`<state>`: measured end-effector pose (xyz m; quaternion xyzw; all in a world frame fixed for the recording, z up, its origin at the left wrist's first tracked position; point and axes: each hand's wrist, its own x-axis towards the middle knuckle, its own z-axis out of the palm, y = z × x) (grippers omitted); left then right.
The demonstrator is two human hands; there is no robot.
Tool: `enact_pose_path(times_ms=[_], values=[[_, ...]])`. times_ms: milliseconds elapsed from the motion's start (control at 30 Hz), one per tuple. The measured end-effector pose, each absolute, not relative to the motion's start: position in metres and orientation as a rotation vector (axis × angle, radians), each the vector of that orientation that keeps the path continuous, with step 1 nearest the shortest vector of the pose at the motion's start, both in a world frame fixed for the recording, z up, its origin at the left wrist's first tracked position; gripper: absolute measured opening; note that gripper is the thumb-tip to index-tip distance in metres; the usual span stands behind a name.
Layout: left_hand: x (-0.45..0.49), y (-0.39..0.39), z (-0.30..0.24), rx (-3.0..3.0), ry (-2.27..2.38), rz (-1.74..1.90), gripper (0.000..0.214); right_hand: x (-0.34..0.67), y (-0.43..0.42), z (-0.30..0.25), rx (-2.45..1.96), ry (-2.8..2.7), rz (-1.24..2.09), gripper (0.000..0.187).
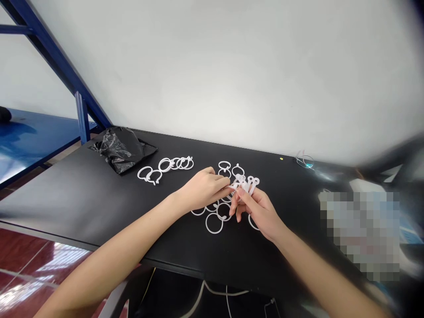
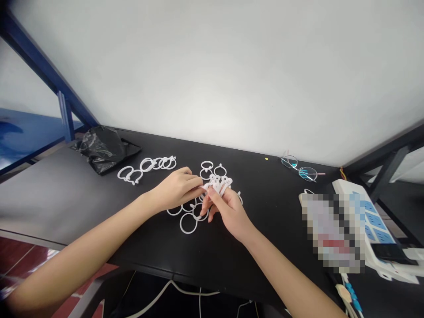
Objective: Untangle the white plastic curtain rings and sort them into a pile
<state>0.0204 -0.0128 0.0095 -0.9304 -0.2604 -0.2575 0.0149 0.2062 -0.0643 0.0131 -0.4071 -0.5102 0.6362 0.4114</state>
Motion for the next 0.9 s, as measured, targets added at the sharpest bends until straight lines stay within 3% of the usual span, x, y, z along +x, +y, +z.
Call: enact_pose_path(times_ms=[200, 400, 700, 833, 900], values=[[0.024, -0.011, 0.006, -2.852, -0.689, -0.723, 0.04, 0.207, -0.063, 0.015, -0.952, -1.196, 1.746, 0.036], [0.03, -0.016, 0.0, -2.835, -0.742, -0.826, 0.039, 0.204, -0.068, 0.015, -0.901, -1.146, 1.667, 0.037], [0.025, -0.016, 0.003, -3.151, -0.948, -1.125, 0.037, 0.21, -0.066, 0.018, -0.862, -1.264, 1.594, 0.038], [0.026, -0.019, 0.007, -3.166, -1.151, -1.311, 0.016, 0.209, -0.066, 0.013, -0.859, -1.27, 1.696, 0.041], [0.027, -0.021, 0.009, -3.289, -1.16, -1.418, 0.025, 0.207, -0.068, 0.012, -0.848, -1.263, 1.742, 0.04]])
